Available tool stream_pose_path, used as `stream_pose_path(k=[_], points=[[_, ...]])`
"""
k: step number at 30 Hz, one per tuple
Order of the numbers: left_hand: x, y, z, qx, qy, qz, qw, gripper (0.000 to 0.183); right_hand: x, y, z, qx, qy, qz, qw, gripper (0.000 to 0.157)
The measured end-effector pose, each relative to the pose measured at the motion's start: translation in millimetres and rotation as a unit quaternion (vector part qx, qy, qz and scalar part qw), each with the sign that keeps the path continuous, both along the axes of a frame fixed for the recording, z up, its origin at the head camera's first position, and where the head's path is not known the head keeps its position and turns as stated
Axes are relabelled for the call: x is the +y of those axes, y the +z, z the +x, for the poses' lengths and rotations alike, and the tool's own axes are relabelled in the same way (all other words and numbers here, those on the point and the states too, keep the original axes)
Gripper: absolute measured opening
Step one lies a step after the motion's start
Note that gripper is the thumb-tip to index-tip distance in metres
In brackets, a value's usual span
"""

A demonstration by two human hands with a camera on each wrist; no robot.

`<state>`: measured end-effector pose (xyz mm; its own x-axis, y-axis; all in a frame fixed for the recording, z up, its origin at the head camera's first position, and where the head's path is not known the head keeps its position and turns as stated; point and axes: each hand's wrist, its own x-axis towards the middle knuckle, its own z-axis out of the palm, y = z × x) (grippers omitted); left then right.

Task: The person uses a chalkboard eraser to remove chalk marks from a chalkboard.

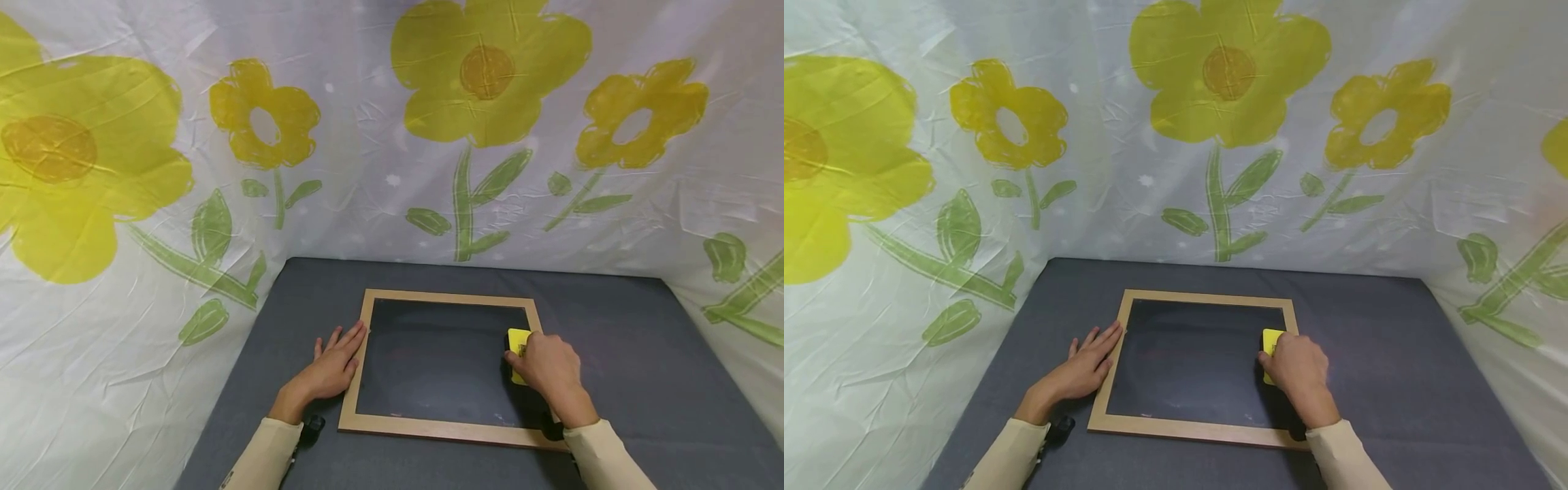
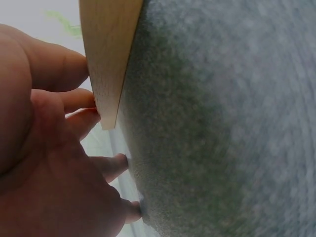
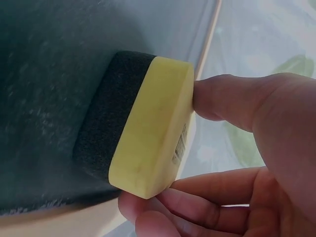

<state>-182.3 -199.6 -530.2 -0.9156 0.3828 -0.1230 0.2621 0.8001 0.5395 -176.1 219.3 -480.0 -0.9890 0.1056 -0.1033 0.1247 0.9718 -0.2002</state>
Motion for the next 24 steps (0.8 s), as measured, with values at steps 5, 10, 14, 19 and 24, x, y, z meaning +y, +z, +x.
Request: stream_pose_path(k=[5, 10, 14, 19, 24], points=[[0.5, 2.0, -0.3, -0.002, -0.001, -0.002, 1.0, 0.067, -5.7, 0.6, -2.8, -0.001, 0.005, 0.008, 1.0, 0.055], [0.9, 2.4, -1.5, -0.004, -0.002, -0.002, 1.0, 0.067, -12.2, 2.5, -3.4, -0.002, 0.008, 0.008, 1.0, 0.055], [1.3, 3.4, -1.0, 0.001, -0.002, 0.0, 1.0, 0.067, -16.8, 1.8, -4.7, 0.001, 0.017, 0.012, 1.0, 0.054], [1.0, 2.1, -0.1, 0.004, -0.002, -0.003, 1.0, 0.066, -24.9, -0.5, -6.3, 0.009, 0.032, 0.012, 0.999, 0.054], [0.1, -0.3, -0.2, 0.004, -0.004, 0.012, 0.9999, 0.067, -34.9, -1.9, -6.8, 0.029, 0.057, 0.015, 0.998, 0.052]])
